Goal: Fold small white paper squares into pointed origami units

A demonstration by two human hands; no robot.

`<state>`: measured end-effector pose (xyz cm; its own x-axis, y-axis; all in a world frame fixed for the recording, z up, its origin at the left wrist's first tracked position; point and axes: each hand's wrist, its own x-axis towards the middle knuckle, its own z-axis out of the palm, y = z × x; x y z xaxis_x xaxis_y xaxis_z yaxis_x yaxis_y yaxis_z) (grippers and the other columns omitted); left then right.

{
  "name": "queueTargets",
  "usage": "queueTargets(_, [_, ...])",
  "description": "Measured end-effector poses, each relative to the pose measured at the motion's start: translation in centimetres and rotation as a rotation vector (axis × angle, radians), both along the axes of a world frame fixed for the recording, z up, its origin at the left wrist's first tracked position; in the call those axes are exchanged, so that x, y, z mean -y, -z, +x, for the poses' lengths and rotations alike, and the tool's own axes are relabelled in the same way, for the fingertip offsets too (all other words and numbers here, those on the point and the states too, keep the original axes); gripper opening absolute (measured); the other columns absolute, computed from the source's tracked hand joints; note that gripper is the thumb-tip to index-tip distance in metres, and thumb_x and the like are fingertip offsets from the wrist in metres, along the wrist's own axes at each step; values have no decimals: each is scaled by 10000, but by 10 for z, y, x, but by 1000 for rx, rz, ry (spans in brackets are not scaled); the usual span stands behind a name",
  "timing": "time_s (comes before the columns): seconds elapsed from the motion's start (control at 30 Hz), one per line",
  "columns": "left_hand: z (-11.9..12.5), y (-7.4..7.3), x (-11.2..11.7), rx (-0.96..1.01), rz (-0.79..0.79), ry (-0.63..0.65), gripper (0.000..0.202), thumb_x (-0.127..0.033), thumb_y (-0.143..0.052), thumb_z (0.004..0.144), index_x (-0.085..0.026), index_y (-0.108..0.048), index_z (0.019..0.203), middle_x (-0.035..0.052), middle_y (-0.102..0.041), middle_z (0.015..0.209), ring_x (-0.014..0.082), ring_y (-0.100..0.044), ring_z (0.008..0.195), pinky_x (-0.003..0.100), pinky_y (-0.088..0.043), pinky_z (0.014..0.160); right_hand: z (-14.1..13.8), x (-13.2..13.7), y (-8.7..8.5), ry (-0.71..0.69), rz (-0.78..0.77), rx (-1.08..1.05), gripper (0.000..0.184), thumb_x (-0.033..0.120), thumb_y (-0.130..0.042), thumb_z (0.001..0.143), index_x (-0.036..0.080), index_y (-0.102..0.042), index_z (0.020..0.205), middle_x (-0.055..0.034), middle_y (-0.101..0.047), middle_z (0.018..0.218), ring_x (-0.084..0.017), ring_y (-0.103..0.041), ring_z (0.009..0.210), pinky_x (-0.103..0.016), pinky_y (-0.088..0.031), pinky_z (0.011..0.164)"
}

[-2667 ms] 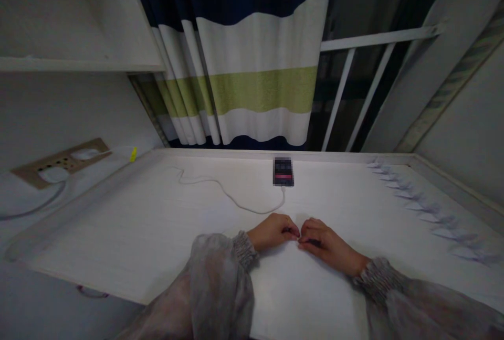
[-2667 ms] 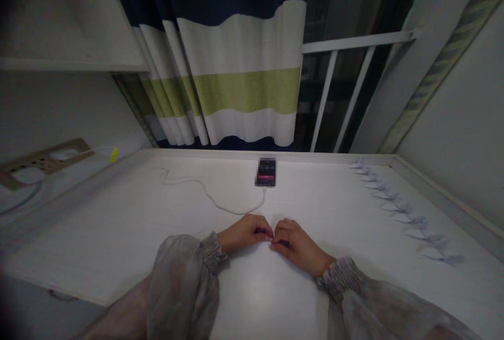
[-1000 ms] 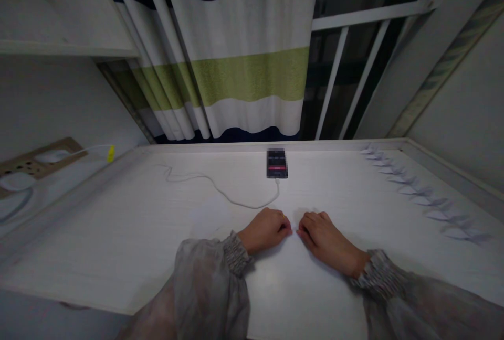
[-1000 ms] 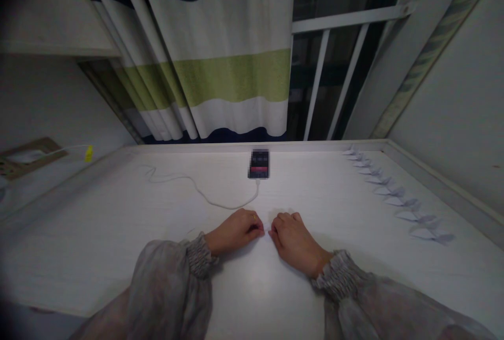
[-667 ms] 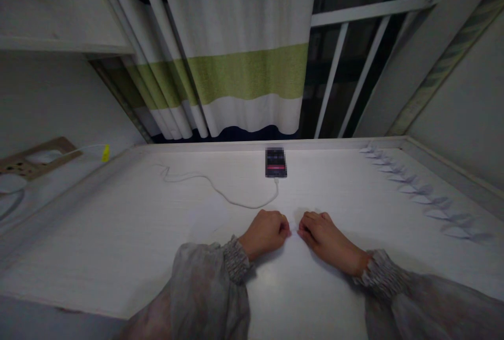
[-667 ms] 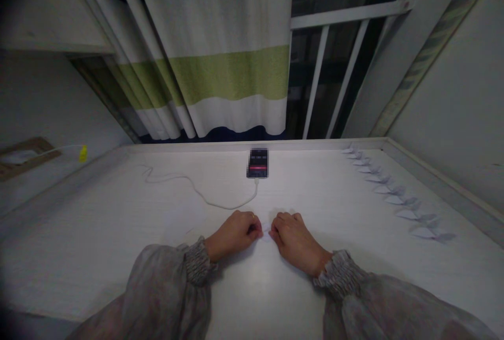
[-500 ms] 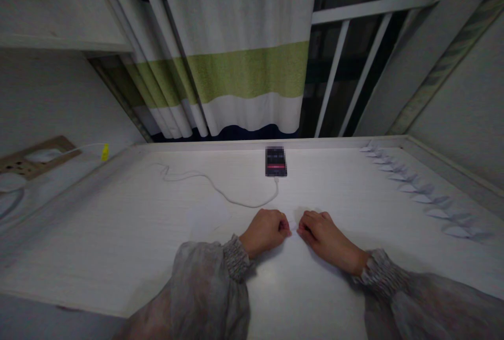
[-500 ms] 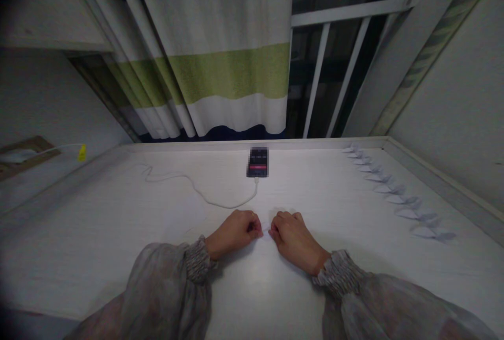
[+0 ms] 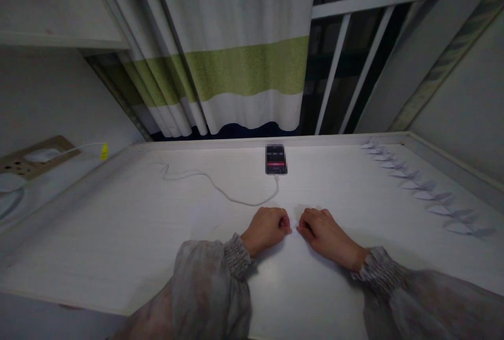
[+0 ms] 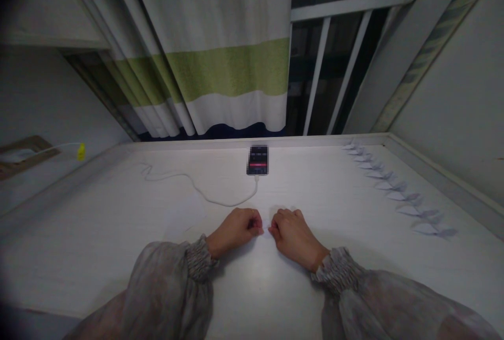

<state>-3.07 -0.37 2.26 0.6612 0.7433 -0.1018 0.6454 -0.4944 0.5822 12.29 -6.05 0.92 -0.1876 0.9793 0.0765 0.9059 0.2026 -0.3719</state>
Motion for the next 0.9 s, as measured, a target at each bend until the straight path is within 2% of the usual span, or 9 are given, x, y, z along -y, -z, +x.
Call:
queueTargets(0.13, [0,0,0,24,-34,-30,213,-208,-622,636,-171,-557,834,-20,-608,663,113,-523,597,221,-378,592,-1,1,0,-1,6,38,140,169,-452,790,144,-548,692,-66,-589,730,-176,-521,701,-317,-316,673])
queueTargets(0.3, [2,-1,0,-8,-66,-41,130,-213,-597,654,-175,-591,779,-17,-599,666,111,-524,619,223,-385,625,-2,2,-1,12,13,92,170,171,-427,806,135,-564,712,-71,-598,738,-178,-533,712,-307,-306,676])
queueTargets(0.47, [3,0,-2,7,-95,-49,136,-200,-616,629,-169,-608,760,-24,-585,633,107,-519,609,218,-384,622,-4,4,-4,33,-12,119,167,174,-420,811,134,-566,741,-77,-606,770,-194,-541,752,-309,-292,687])
queueTargets(0.77, [4,3,-6,6,-144,-63,154,-192,-624,605,-165,-615,756,-25,-590,636,107,-518,607,222,-384,623,-4,4,-3,125,-57,-10,51,184,-478,779,144,-509,777,-65,-577,801,-188,-522,763,-307,-307,686])
queueTargets(0.9, [3,7,-8,36,-151,-58,160,-196,-628,597,-160,-620,753,-22,-594,652,103,-515,603,219,-381,612,-1,0,-6,133,-110,-53,55,198,-517,755,158,-479,755,-32,-562,712,-156,-507,669,-269,-310,623])
